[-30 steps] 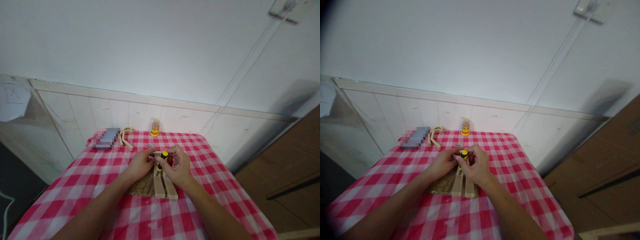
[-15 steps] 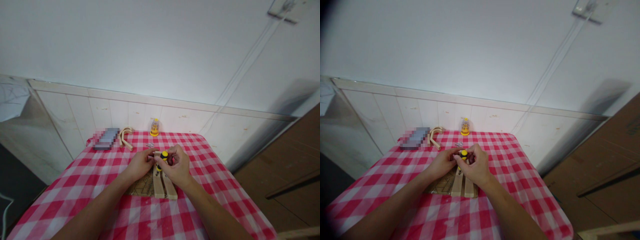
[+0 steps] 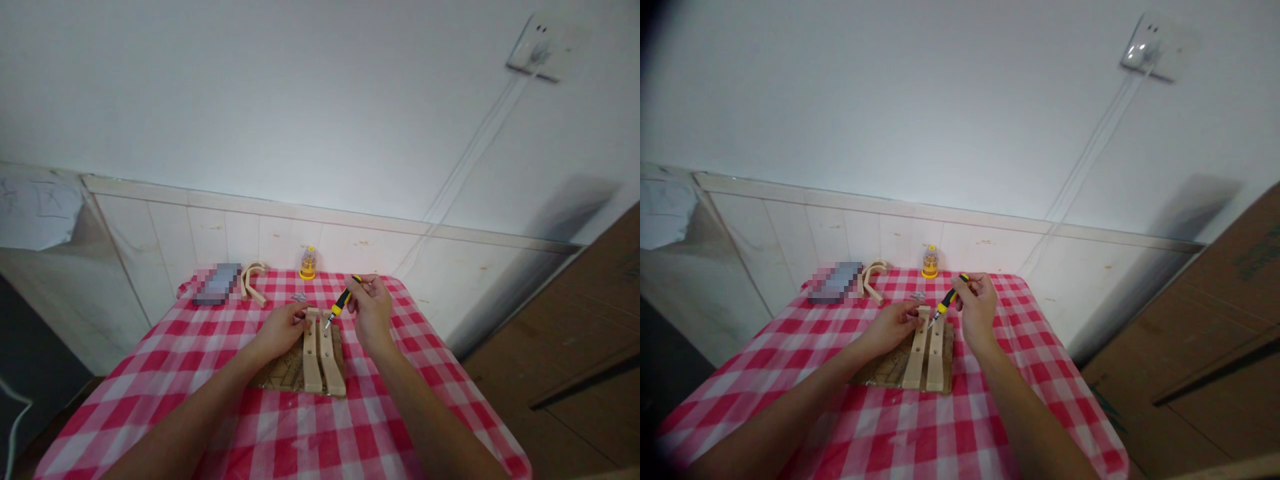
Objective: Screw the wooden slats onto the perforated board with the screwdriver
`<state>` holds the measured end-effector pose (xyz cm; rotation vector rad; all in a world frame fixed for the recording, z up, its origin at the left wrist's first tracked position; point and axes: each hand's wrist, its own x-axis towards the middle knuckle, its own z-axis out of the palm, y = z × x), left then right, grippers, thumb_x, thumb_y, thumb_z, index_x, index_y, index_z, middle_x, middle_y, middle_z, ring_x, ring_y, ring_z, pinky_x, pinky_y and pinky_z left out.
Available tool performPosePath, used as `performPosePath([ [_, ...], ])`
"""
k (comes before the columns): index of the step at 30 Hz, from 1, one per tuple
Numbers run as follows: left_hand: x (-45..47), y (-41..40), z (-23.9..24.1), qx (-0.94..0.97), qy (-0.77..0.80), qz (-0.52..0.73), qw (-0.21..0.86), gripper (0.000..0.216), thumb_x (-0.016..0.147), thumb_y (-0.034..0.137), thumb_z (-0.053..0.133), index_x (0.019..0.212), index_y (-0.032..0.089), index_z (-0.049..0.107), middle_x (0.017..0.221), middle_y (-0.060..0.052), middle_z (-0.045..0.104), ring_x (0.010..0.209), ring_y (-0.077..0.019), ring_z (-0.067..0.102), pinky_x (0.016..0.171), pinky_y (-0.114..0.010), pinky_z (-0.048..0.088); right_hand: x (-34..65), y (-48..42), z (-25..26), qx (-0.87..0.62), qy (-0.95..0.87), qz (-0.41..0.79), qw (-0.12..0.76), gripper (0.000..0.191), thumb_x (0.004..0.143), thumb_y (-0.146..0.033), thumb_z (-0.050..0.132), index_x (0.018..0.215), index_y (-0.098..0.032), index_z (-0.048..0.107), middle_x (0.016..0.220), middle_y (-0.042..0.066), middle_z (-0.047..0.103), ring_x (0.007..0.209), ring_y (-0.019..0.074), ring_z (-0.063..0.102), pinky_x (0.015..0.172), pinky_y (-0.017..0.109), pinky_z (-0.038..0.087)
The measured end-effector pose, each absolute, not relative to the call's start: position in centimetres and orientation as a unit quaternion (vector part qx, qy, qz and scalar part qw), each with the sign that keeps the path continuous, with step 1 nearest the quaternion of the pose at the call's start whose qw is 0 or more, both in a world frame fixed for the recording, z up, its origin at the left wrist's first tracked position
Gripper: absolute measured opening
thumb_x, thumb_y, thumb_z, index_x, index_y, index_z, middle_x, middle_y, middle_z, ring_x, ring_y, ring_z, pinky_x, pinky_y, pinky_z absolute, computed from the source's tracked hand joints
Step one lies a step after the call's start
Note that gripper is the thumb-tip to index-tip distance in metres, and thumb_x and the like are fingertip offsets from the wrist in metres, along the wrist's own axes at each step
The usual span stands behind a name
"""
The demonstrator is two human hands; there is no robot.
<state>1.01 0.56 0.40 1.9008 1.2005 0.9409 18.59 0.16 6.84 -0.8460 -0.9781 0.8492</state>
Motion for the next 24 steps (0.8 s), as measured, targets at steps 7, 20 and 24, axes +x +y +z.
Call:
performPosePath([
  [7, 0.9, 0.3, 3.2, 0.77, 0.53, 0.285, 0.214, 0.022, 0.084, 0.018, 0.054, 0.098, 0.016, 0.07, 0.091, -0.01, 0.075, 0.082, -0.0235, 0.069, 0.069, -0.028, 0.044, 21.3, 0.2, 8.7, -0.397, -0.388, 0.425, 0.714, 0.031, 0.066, -0.036, 0.081, 0.071, -0.02, 0.055, 0.048, -0.01, 0.053, 0.037, 0.006, 0.043, 0.036, 0.018, 0.032],
  [20, -1.6, 0.7, 5.5, 0.725, 0.575, 0.339, 0.17, 0.009, 0.091, 0.02, 0.045, 0.086, 0.02, 0.053, 0.081, -0.006, 0.068, 0.077, -0.022, 0.065, 0.067, -0.029, 0.043, 23.7, -2.1, 3.7, -0.498, -0.347, 0.591, 0.532, 0.017, 0.076, -0.027, 0.066, 0.066, -0.018, 0.056, 0.049, -0.004, 0.054, 0.033, 0.0074, 0.045, 0.029, 0.016, 0.029],
  [24, -1.6, 1.7, 5.0, 0.657, 0.601, 0.421, 0.174, 0.009, 0.091, 0.022, 0.042, 0.086, 0.02, 0.05, 0.073, -0.003, 0.063, 0.071, -0.0213, 0.064, 0.064, -0.03, 0.044, 22.5, -2.2, 3.7, -0.482, -0.36, 0.614, 0.511, 0.016, 0.073, -0.03, 0.069, 0.081, -0.016, 0.063, 0.056, -0.004, 0.058, 0.033, 0.0042, 0.039, 0.028, 0.014, 0.024],
])
